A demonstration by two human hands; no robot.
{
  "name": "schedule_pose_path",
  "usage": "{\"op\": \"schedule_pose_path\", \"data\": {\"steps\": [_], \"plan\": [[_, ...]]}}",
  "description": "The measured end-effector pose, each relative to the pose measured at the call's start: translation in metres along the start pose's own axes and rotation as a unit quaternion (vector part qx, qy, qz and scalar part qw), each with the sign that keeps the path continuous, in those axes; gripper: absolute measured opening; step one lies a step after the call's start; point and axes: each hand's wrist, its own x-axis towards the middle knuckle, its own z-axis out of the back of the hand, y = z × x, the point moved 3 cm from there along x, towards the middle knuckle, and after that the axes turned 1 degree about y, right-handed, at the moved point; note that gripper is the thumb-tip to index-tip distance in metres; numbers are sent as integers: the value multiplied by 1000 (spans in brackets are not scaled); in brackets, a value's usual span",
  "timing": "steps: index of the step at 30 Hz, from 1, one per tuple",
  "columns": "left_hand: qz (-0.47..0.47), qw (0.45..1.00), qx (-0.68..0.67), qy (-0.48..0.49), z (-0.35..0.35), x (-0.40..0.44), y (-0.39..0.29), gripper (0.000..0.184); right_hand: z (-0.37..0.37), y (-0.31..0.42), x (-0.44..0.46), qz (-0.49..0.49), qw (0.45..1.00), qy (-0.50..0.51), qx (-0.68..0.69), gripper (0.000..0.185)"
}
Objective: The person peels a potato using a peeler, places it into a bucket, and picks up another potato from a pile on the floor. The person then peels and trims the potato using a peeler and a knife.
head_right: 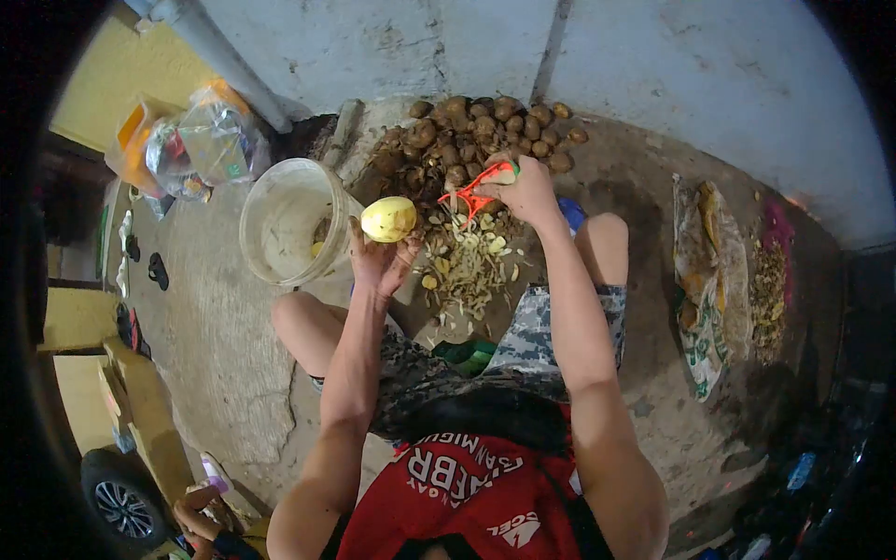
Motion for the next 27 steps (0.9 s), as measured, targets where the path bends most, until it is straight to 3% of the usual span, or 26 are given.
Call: {"op": "schedule_pose_path", "data": {"steps": [1,5,7,10,13,17,20,23,25,27], "plan": [[8,1000,-27,9,-2,0,0,84,-3,-6,1,-10,997,12,73,57],[34,995,-48,79,-9,0,0,85,-4,-10,0,-19,990,28,134,60],[53,992,-87,74,-10,1,0,84,-3,-18,4,-6,986,-7,-169,59],[38,997,-73,11,-6,0,0,83,-1,-14,-2,-7,997,6,-79,57],[34,996,-84,26,-1,3,0,82,-2,-13,-1,-13,999,14,-28,55],[11,996,-87,-35,15,8,-9,80,5,-4,-3,-22,999,22,-45,54],[-97,965,72,-232,27,10,-37,74,12,-13,4,-37,998,27,-42,54],[-179,957,-16,-226,92,27,-73,72,29,-3,12,-28,991,16,-127,57],[-295,925,-38,-237,101,26,-86,72,39,1,20,-20,988,33,-148,59],[-300,906,-6,-298,94,30,-73,69,44,-1,27,-15,984,51,-169,60]]}}
